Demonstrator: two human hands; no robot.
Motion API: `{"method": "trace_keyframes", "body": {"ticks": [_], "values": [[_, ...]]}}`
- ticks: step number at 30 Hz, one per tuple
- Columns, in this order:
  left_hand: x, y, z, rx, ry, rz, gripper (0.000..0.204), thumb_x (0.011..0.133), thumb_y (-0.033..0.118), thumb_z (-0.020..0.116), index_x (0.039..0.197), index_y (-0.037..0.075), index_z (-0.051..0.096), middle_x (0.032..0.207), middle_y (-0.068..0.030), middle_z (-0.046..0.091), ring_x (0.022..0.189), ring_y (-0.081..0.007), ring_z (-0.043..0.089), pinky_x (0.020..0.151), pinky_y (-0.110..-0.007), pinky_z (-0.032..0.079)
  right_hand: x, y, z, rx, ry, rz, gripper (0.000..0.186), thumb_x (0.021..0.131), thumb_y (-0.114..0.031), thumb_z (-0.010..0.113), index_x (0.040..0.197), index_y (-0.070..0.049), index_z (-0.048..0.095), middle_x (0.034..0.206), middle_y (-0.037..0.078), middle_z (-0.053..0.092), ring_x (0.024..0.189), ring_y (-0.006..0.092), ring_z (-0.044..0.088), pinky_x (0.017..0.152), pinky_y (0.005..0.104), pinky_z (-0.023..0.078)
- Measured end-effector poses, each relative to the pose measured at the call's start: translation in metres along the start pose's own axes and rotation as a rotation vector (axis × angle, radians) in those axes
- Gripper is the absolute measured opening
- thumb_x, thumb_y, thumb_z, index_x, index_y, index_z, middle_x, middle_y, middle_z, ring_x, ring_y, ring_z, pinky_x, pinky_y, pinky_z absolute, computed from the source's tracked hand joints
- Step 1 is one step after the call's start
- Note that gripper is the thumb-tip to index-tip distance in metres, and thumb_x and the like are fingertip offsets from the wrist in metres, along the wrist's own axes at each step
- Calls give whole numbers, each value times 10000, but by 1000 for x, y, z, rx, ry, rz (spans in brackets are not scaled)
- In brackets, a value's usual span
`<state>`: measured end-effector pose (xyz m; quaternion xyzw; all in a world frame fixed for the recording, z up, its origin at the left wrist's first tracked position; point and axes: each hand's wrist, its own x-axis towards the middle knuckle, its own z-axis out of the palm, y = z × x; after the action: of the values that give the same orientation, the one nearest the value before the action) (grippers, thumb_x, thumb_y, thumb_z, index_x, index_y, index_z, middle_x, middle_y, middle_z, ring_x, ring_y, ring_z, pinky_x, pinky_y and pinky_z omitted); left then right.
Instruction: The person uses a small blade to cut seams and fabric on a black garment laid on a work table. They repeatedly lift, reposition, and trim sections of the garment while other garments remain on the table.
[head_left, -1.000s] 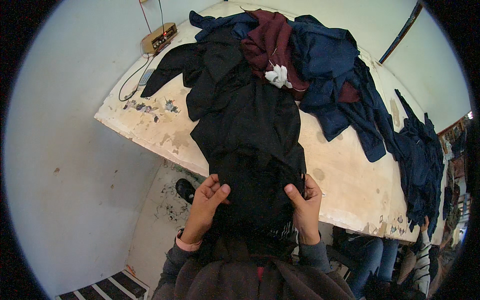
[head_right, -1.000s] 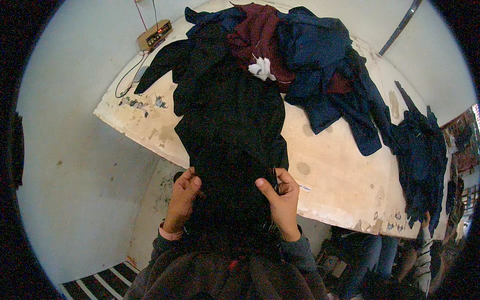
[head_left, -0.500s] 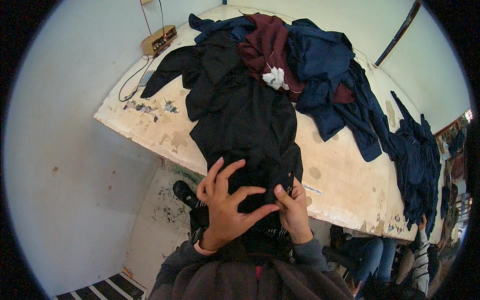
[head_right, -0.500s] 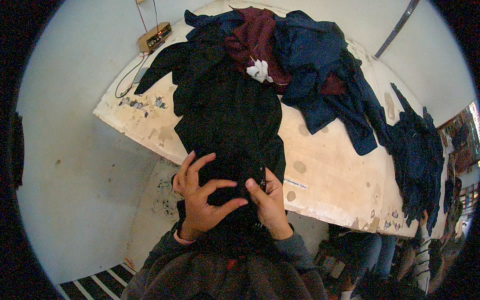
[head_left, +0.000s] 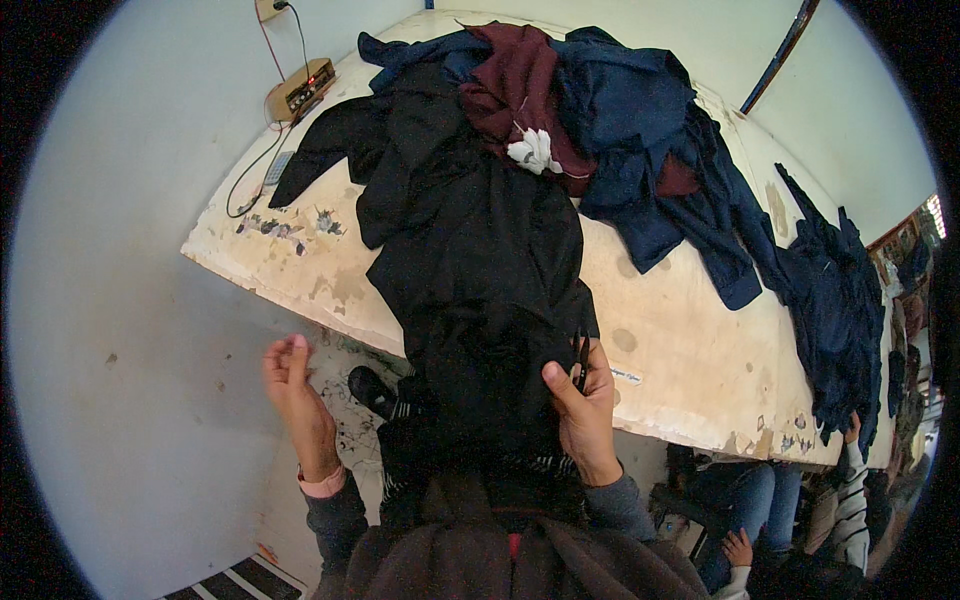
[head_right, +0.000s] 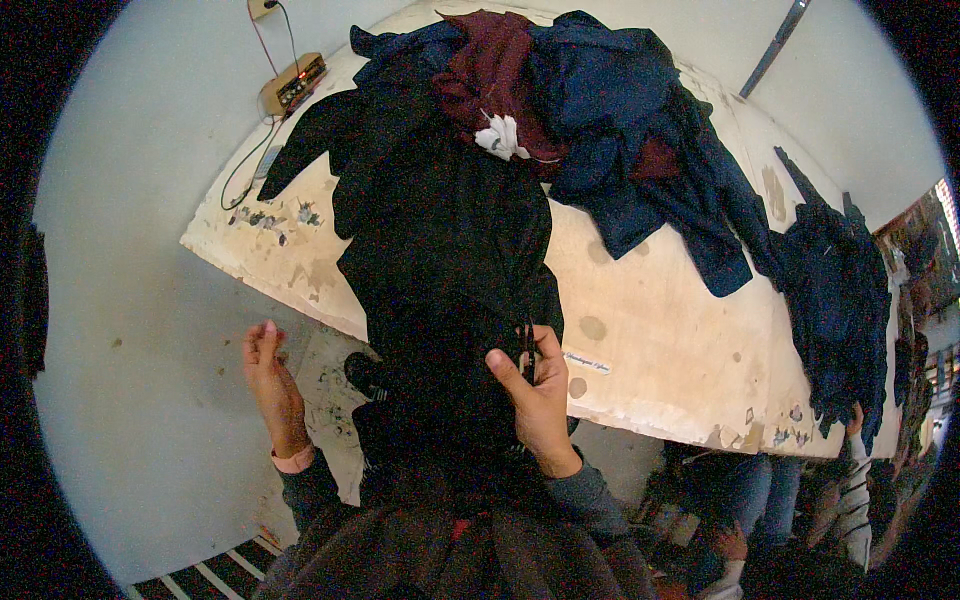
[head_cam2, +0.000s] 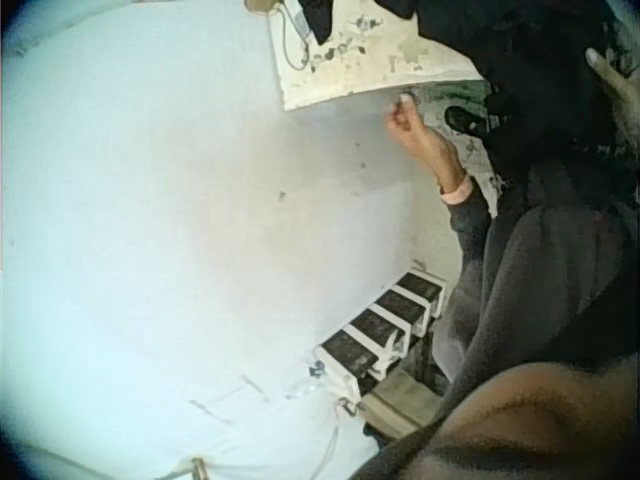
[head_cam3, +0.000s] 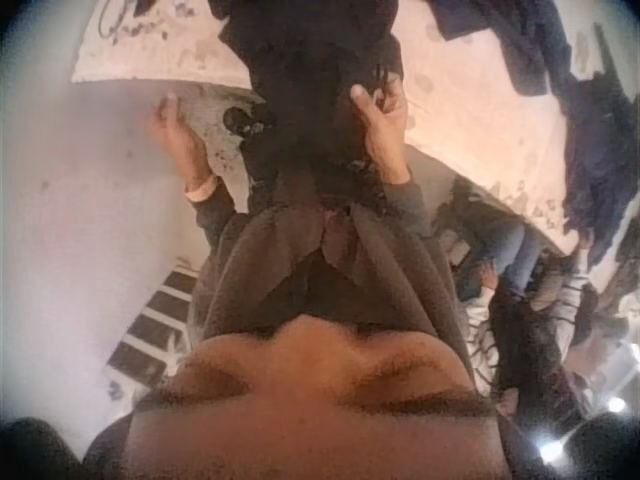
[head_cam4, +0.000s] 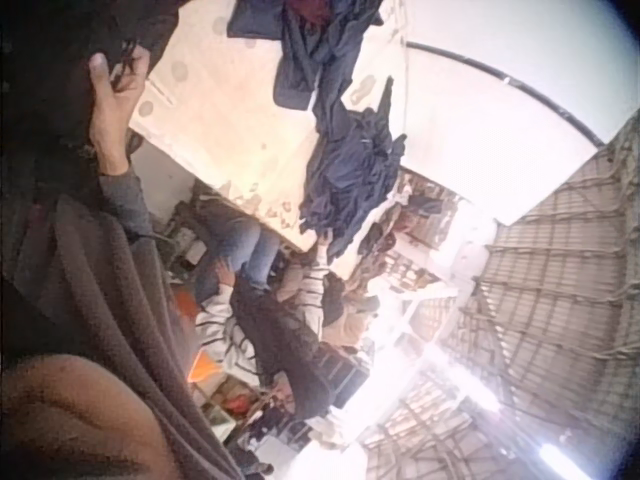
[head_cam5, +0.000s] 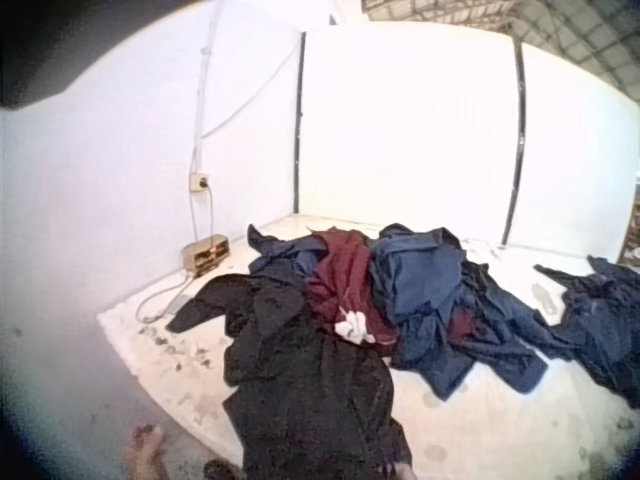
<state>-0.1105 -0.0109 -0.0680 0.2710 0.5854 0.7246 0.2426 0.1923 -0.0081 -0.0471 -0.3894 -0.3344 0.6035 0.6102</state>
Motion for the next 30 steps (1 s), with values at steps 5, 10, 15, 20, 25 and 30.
{"method": "trace_keyframes", "body": {"ticks": [5,10,15,20,25,30], "values": [[-49,4,15,161,-805,-586,496,1027,515,479,993,46,638,822,-51,642,745,-185,617,761,-306,457,0,10,3,-186,97,-185,246,890,-48,749,1054,-56,566,906,-29,601,791,28,526,677,199,413],[-85,-3,49,-44,-648,-493,348,994,381,606,999,34,636,864,-4,643,786,-119,625,686,-262,464,-6,9,-2,-630,68,-623,254,812,105,723,1000,-9,597,917,78,604,832,158,572,735,241,443],[-97,27,68,-89,-335,-272,177,843,40,772,969,42,647,847,11,606,757,-93,577,638,-233,437,-10,2,-8,-881,47,-937,400,599,74,676,979,-44,718,889,130,633,741,251,615,611,308,472],[-87,3,51,232,-280,615,254,677,-112,700,844,78,711,848,-42,605,683,-119,544,591,-249,422,-10,10,-17,-992,-18,-990,473,554,61,633,992,-77,741,916,97,655,701,217,586,550,300,431],[-89,10,50,303,-293,819,288,639,-136,660,792,92,747,854,-48,615,657,-145,545,555,-247,415,-9,13,-18,-1013,-50,-1001,500,541,54,637,1010,-84,740,920,88,656,703,212,583,540,301,423],[-90,11,53,302,-302,868,293,657,-121,675,819,107,764,860,-48,633,673,-138,565,555,-239,435,-7,5,-12,-1032,-51,-973,451,574,-15,746,1018,-95,741,910,87,644,668,215,583,545,312,436]]}}
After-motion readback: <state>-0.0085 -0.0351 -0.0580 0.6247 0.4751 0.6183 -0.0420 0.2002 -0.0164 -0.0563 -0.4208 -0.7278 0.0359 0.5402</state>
